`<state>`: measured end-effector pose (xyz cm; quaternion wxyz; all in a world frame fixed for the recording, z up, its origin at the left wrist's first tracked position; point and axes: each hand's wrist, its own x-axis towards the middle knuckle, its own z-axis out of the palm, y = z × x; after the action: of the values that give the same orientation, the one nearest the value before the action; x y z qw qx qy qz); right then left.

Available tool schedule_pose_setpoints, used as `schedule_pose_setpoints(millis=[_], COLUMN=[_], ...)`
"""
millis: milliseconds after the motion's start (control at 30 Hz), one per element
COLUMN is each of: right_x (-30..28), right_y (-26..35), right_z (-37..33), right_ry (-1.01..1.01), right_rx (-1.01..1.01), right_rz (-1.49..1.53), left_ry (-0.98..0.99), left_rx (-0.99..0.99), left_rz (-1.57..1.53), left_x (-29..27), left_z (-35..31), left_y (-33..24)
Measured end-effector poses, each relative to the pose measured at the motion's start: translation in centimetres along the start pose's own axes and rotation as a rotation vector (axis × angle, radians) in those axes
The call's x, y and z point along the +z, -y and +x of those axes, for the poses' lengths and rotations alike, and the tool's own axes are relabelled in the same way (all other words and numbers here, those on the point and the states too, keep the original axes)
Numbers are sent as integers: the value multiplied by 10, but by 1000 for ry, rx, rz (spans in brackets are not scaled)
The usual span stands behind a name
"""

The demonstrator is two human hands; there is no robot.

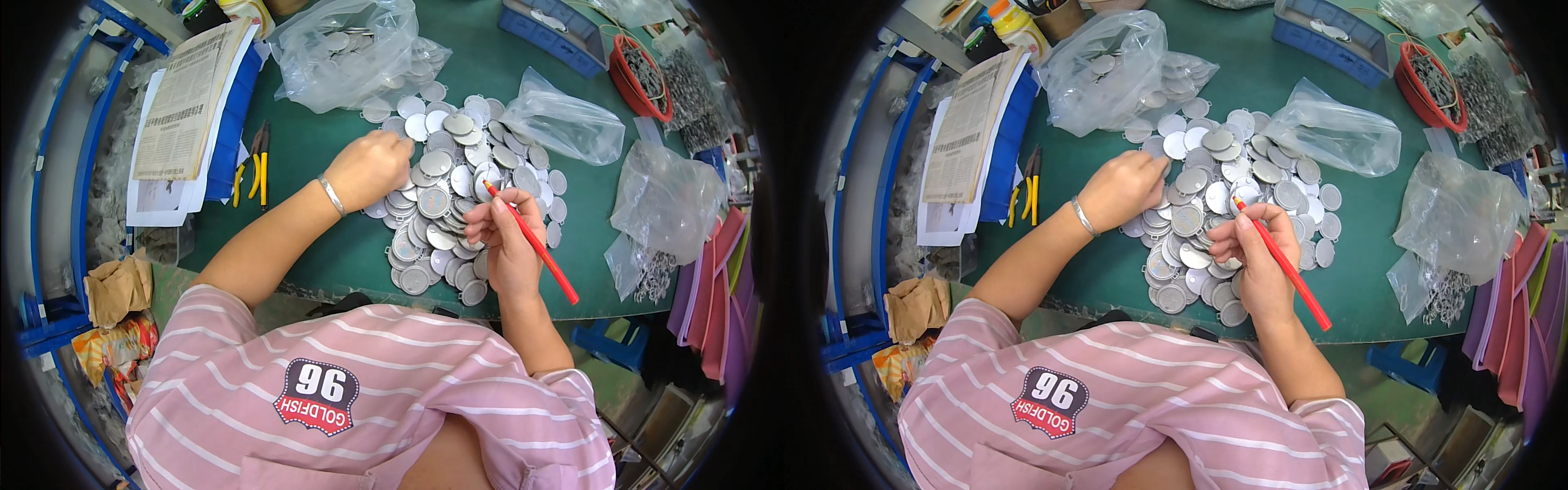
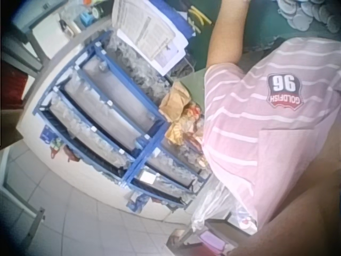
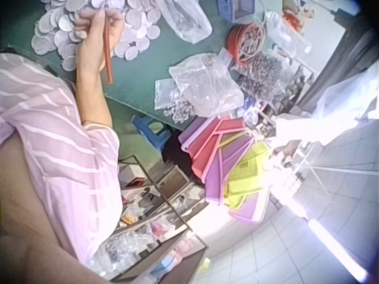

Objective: The person cleans a pile of metal discs using a red tool to scrape or wipe their edges and surfaces by hand.

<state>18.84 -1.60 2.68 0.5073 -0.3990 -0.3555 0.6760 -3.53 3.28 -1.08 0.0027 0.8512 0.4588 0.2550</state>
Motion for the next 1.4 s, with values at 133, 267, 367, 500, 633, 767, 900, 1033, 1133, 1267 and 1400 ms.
schedule_pose_setpoints(millis=[133, 267, 367, 500, 633, 767, 900, 1033, 1133, 1267, 1400], right_x=[-3, 4, 10, 7, 5, -13, -15, -20, -22, -21, -21], right_y=[-1, -3, -8, -11, -17, -24, -36, -45, -47, -46, -47], right_z=[1, 4, 6, 4, 3, 4, -7, -10, -8, -7, -6], right_ry=[-18, 2, 35, 66, 46, 10, -41, -21, 42, 96, 108], right_rx=[-24, -30, -17, -67, -132, -546, -466, -515, -580, -573, -584], right_rz=[-24, -137, -123, -193, -384, -726, -424, -385, -386, -414, -473], left_ry=[-5, -19, -48, 59, 97, 5, 18, 27, 29, 34, 37], left_rx=[-620, -958, -960, -921, -977, -1067, -1080, -1074, -1067, -1058, -1048], left_rz=[-407, -1380, -1510, -1420, -1492, -1474, -1471, -1475, -1490, -1494, -1495], left_x=[-17, -23, -23, -27, -19, -7, -1, -1, -1, -1, 0], left_z=[3, 2, -4, -7, -3, -7, -9, -8, -9, -9, -9], left_y=[-4, -45, -71, -72, -76, -74, -70, -70, -69, -68, -68])
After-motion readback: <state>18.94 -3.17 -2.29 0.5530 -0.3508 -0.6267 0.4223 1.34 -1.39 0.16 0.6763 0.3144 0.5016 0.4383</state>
